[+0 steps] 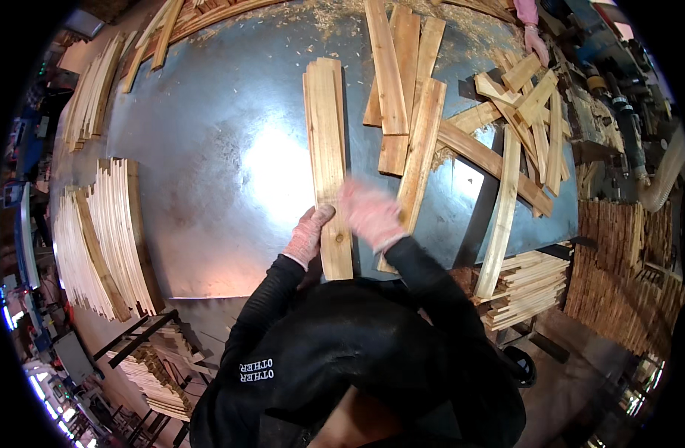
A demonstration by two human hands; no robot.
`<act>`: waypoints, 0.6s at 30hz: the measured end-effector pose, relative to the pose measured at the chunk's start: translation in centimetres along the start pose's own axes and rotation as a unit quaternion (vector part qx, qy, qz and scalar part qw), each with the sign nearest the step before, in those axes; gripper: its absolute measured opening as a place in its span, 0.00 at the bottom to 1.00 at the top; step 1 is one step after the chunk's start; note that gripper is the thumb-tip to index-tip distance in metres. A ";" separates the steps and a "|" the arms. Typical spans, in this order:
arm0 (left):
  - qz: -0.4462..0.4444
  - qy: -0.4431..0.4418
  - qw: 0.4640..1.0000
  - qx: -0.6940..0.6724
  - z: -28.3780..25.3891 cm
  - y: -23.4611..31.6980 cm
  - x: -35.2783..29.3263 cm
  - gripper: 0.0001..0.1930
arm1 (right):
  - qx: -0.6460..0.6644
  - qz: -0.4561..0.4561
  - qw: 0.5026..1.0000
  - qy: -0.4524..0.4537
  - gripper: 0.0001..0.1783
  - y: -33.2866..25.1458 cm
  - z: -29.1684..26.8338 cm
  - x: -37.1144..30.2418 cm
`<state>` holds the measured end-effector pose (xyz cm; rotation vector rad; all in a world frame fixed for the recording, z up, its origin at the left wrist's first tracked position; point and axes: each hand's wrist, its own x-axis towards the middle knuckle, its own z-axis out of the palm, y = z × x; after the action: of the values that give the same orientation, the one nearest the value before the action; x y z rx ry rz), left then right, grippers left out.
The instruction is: The person repeatedly picks up wooden planks from a large pile on a metal table and stacks them into a neat pile. The person wears pink gloves and handles the planks by hand, aligning them as they stack. The process continues throughout the clip with the stack growing in size.
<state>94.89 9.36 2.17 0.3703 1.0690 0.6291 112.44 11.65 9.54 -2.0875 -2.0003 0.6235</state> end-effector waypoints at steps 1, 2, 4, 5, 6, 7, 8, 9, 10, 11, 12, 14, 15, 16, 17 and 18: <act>-0.015 0.035 0.999 0.034 -0.5 0.0 0.0 0.35 | -0.017 0.008 0.996 0.086 0.33 0.1 -1.6 2.0; -0.006 0.044 0.998 0.046 -0.3 -0.2 0.2 0.36 | -0.072 0.027 0.968 0.241 0.38 1.3 -3.2 5.2; 0.009 0.038 0.997 0.065 0.9 -0.3 0.3 0.38 | -0.180 0.116 0.933 0.289 0.42 6.4 -1.5 10.6; 0.004 0.052 0.995 0.090 0.9 -0.4 0.8 0.39 | -0.142 0.136 0.950 0.242 0.42 8.0 -1.6 11.5; 0.015 0.081 0.991 0.104 0.7 -0.9 1.1 0.31 | -0.100 0.150 0.965 0.191 0.42 8.8 -2.0 12.2; 0.026 0.108 0.986 0.121 0.5 -1.2 1.8 0.24 | -0.057 0.165 0.974 0.141 0.42 9.5 -2.1 12.7; 0.027 0.119 0.984 0.127 -0.4 -1.5 2.6 0.25 | -0.045 0.167 0.975 0.138 0.38 8.1 -2.2 11.6; 0.028 0.138 0.982 0.125 -1.5 -2.2 2.9 0.25 | 0.029 0.154 0.983 0.100 0.38 5.4 -3.7 9.3; 0.022 0.150 0.980 0.125 -2.2 -2.9 2.9 0.26 | 0.099 0.149 0.982 0.060 0.38 3.6 -4.7 6.0; 0.029 0.119 0.989 0.078 -2.5 -3.3 2.9 0.31 | 0.171 0.066 0.981 0.062 0.43 3.7 -3.2 2.1; 0.031 0.081 0.996 0.035 -2.6 -3.5 3.0 0.37 | 0.176 0.077 0.981 -0.022 0.47 3.0 -2.3 -1.5; 0.038 0.032 0.998 0.030 -2.4 -3.7 3.2 0.43 | 0.150 0.075 0.975 -0.143 0.44 0.1 -1.0 -7.8; 0.044 0.024 0.996 0.068 -1.3 -2.9 2.8 0.42 | 0.173 0.089 0.951 -0.239 0.44 -0.5 -2.7 -8.8; 0.085 0.043 0.988 0.120 0.5 -2.9 2.3 0.42 | 0.106 0.070 0.981 -0.144 0.46 1.0 -0.8 -9.0; 0.126 0.063 0.975 0.175 2.7 -1.4 1.1 0.42 | 0.040 0.050 0.997 -0.045 0.49 2.9 1.2 -9.3; 0.020 0.068 0.958 0.278 4.5 1.4 0.0 0.40 | 0.002 0.138 0.989 0.046 0.52 3.9 1.3 -8.3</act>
<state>98.48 10.47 4.99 0.8487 1.3690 0.3818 115.35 2.98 8.18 -2.3671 -1.6743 0.5619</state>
